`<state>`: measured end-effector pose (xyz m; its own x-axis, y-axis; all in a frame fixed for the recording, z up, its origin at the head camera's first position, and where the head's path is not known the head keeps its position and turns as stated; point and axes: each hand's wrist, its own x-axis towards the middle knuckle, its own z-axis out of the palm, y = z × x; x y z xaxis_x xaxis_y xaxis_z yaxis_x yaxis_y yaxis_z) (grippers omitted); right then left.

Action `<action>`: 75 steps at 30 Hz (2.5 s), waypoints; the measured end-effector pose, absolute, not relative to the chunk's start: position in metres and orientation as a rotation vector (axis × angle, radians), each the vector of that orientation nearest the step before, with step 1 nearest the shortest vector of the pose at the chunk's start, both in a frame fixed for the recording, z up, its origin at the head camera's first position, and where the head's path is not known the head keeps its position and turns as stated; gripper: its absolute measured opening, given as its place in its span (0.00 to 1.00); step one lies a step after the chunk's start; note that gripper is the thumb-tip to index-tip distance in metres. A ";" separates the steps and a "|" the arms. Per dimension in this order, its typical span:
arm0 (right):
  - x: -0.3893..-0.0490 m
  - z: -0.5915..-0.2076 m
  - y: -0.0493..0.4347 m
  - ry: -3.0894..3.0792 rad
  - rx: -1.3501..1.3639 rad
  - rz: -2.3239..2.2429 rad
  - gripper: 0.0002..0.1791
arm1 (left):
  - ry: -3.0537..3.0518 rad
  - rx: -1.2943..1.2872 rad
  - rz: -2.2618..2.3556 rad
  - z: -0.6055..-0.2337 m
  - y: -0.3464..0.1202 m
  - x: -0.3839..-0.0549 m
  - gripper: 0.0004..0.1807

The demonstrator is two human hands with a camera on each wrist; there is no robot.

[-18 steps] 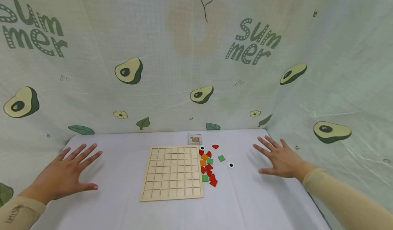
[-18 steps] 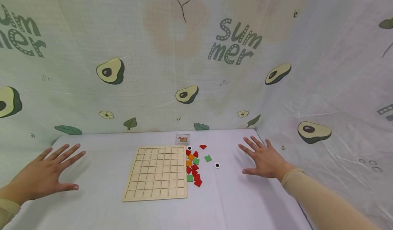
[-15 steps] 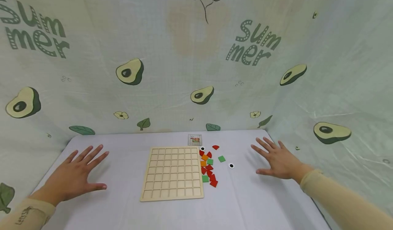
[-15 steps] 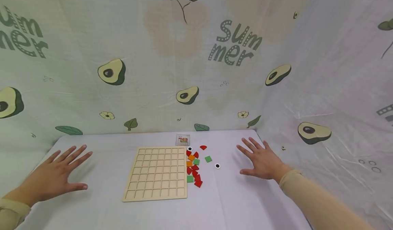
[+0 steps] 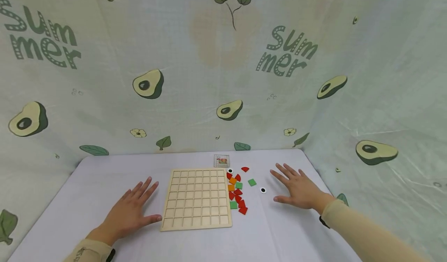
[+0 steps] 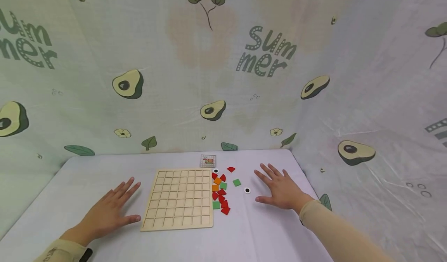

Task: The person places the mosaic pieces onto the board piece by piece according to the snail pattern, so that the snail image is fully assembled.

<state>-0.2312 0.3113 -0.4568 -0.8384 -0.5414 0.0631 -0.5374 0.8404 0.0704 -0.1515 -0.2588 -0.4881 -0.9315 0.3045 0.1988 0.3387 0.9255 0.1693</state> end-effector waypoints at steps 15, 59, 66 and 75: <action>-0.232 -0.477 0.288 -3.021 0.834 0.183 0.47 | -3.076 -0.524 -0.465 -0.494 -0.228 -0.147 0.57; -0.237 -0.491 0.259 -2.996 0.791 0.254 0.18 | -3.254 -0.640 -0.445 -0.478 -0.227 -0.183 0.62; -0.239 -0.490 0.258 -2.971 0.815 0.305 0.15 | -3.277 -0.626 -0.495 -0.479 -0.228 -0.182 0.67; -0.241 -0.493 0.259 -2.959 0.793 0.408 0.14 | -3.265 -0.663 -0.491 -0.480 -0.229 -0.182 0.70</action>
<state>-0.2414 0.2594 -0.4931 -0.8670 -0.4846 0.1163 -0.4980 0.8335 -0.2393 -0.1818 -0.2287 -0.4796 -0.8978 0.4098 -0.1611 0.3443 0.8814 0.3234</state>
